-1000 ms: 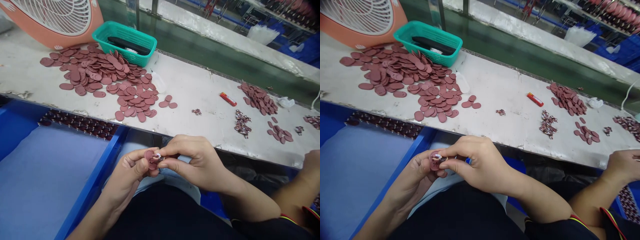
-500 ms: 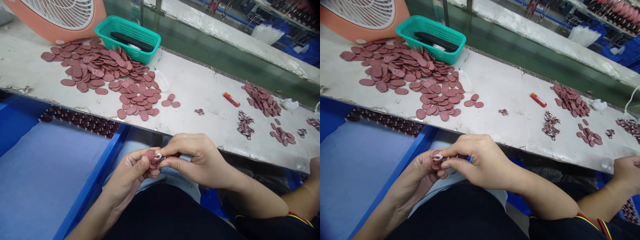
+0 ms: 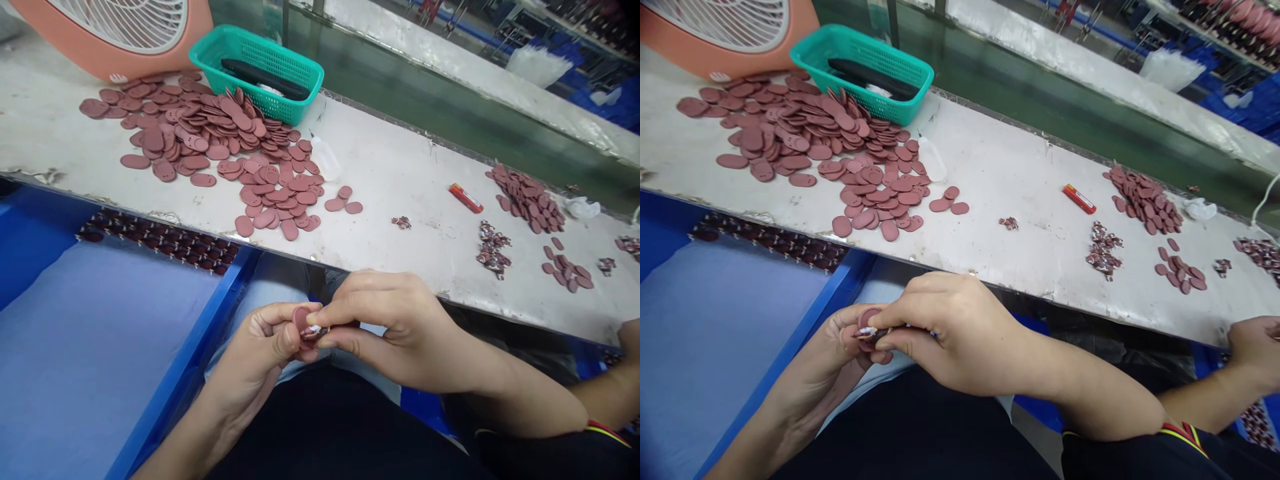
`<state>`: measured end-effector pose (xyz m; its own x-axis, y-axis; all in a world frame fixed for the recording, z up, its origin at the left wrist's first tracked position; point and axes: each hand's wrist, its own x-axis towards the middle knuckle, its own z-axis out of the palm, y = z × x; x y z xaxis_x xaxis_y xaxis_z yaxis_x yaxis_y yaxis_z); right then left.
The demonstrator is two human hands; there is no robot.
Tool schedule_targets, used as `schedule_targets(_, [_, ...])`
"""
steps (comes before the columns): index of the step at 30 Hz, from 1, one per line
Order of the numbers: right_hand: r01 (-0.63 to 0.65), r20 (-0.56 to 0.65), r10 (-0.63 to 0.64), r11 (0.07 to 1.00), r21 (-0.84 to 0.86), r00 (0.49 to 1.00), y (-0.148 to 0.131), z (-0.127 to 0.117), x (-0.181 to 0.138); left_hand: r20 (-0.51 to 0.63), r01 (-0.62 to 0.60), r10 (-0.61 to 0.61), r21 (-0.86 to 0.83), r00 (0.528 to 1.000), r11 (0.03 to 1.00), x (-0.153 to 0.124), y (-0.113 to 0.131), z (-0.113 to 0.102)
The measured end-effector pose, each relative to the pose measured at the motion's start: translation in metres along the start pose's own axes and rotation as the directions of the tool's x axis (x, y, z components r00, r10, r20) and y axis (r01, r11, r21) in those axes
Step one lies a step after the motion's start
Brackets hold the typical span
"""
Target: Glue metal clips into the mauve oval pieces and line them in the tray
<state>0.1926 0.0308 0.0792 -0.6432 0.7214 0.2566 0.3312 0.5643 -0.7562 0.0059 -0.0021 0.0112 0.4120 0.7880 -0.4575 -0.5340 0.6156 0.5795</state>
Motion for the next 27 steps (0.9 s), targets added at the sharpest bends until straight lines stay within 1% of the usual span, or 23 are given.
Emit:
schedule_targets(7, [0.024,0.000,-0.024,0.998,0.051,1.000,-0.003,0.000,-0.003,-0.011,-0.017,0.017,0.004,1.000,1.000,-0.004,0.001,0.001])
schedule_targets(12, [0.066,0.024,-0.066,0.998,0.022,0.998,-0.011,-0.003,-0.006,0.079,-0.033,0.034,-0.011,0.996,0.999,-0.013,0.007,0.004])
schedule_targets(17, [0.114,0.072,-0.113,0.993,-0.010,0.991,-0.021,-0.007,-0.007,0.163,0.057,-0.043,-0.081,0.986,0.995,-0.018,0.013,0.009])
schedule_targets(19, [0.123,0.079,-0.122,0.992,-0.017,0.989,-0.022,-0.008,-0.007,0.182,0.067,-0.051,-0.084,0.982,0.994,-0.018,0.013,0.009])
schedule_targets(22, [0.109,0.066,-0.108,0.994,-0.007,0.992,-0.019,-0.007,-0.006,0.169,0.031,-0.019,-0.068,0.985,0.997,-0.016,0.011,0.006])
schedule_targets(27, [0.060,0.006,-0.060,0.997,0.053,0.998,-0.007,0.001,-0.004,0.089,-0.033,0.036,-0.037,0.995,0.999,-0.008,0.007,0.000])
